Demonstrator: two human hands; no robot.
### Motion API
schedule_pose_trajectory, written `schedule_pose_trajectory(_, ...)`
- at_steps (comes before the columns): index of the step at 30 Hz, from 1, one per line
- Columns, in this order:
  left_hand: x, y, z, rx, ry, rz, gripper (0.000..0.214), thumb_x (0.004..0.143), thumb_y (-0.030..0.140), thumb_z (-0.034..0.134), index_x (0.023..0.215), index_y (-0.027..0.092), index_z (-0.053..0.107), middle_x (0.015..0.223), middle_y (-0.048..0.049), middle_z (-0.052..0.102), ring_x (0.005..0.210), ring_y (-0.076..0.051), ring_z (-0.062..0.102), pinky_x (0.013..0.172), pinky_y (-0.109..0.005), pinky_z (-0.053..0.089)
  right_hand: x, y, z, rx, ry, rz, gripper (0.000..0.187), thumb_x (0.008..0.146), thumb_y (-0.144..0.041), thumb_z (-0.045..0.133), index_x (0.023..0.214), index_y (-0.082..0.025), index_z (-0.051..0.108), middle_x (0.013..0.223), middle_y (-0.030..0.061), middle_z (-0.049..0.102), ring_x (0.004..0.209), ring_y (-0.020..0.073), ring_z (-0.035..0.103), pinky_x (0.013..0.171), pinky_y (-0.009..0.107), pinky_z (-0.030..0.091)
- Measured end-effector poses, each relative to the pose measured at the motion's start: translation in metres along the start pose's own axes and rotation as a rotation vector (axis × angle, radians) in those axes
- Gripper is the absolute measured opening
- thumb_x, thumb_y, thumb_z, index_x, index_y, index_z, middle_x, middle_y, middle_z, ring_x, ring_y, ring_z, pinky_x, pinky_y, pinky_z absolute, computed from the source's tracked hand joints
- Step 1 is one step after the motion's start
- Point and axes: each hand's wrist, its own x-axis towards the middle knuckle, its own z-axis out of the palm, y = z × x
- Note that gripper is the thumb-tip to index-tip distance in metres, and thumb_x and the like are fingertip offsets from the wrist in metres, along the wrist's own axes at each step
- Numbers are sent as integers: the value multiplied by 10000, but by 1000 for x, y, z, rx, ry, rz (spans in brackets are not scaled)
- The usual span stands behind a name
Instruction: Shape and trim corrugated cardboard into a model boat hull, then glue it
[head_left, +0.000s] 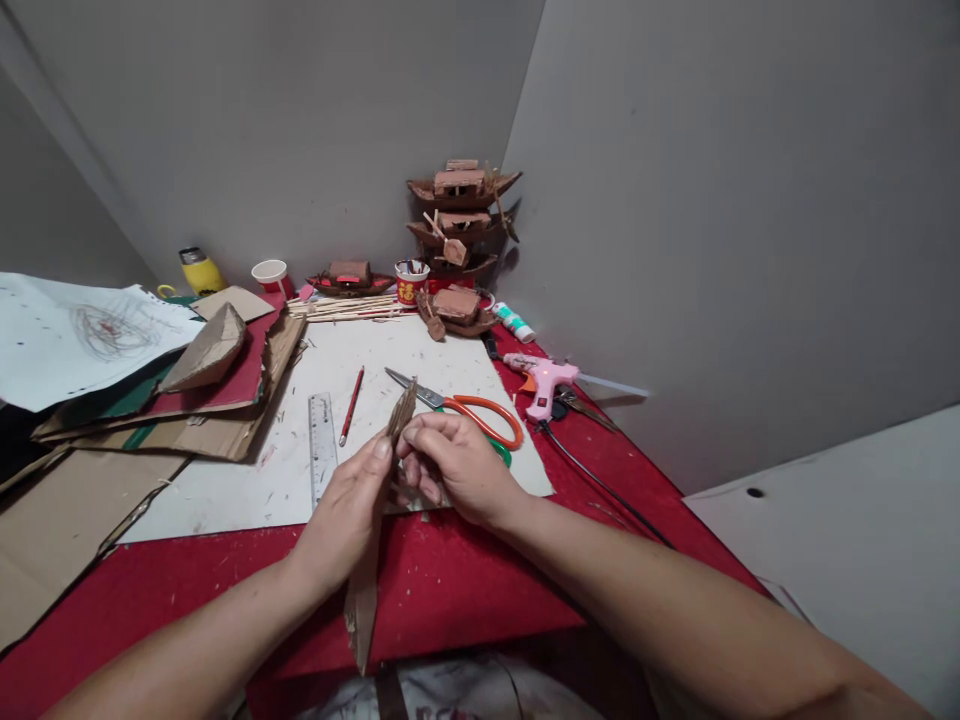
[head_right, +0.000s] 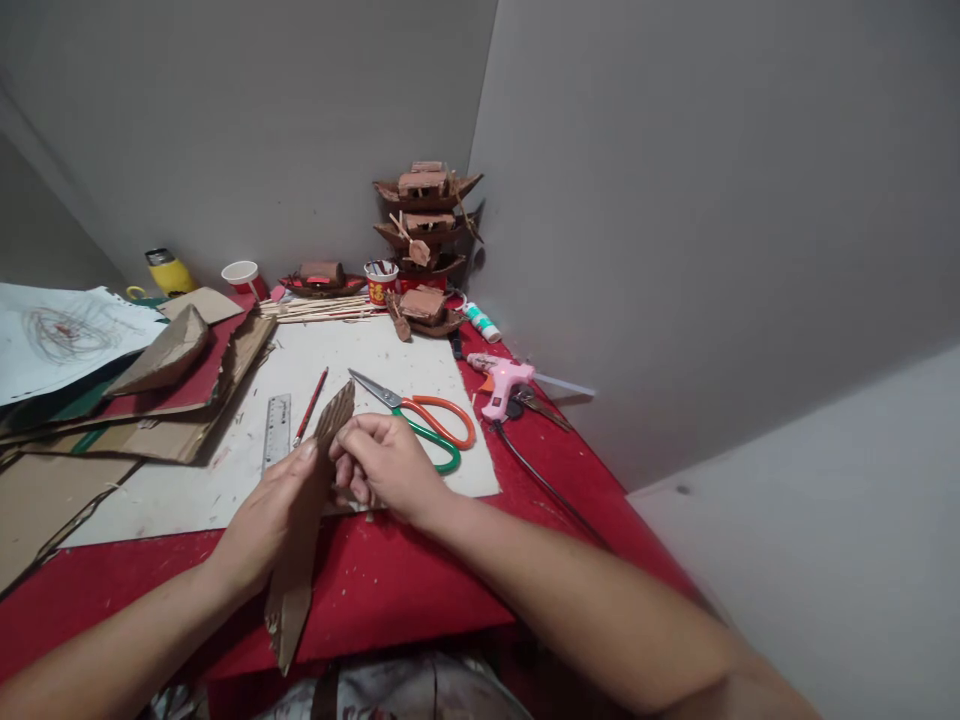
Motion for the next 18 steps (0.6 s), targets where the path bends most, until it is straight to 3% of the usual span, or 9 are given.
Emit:
schedule_pose_trajectory(3,0,1,-1,14,-4,9,418,952,418,316,1067,177,637,1100,-38,668,972,-211,603,763,-277,495,-1,-2,0,8,-20,-10,246,756,-357,520,624,-156,571,414,-40,561,263,47,406,281,144,281)
schedule_pose_trajectory(6,1,1,-2,87,26,17,417,941,422,354,1180,190,605,1180,-36,648,1071,-220,579,892,-299,469,-2,-3,0,-22,-23,-28,265,761,-385,533,625,-159,557,419,-43,557,263,47,410,281,145,285)
schedule_pose_trajectory(10,1,-3,-2,165,91,30,477,917,440,410,1311,194,519,1320,-35,566,1255,-215,456,1088,-330,306,-2,-2,-1,-69,-24,-47,263,770,-376,540,612,-167,533,428,-49,556,266,47,417,281,145,301)
schedule_pose_trajectory(18,0,-7,-1,245,107,47,500,915,450,417,1348,207,477,1322,-35,565,1234,-186,474,1097,-319,286,-4,-3,-2,-162,-3,-85,240,776,-302,495,575,-173,514,415,-60,531,273,44,411,302,146,307)
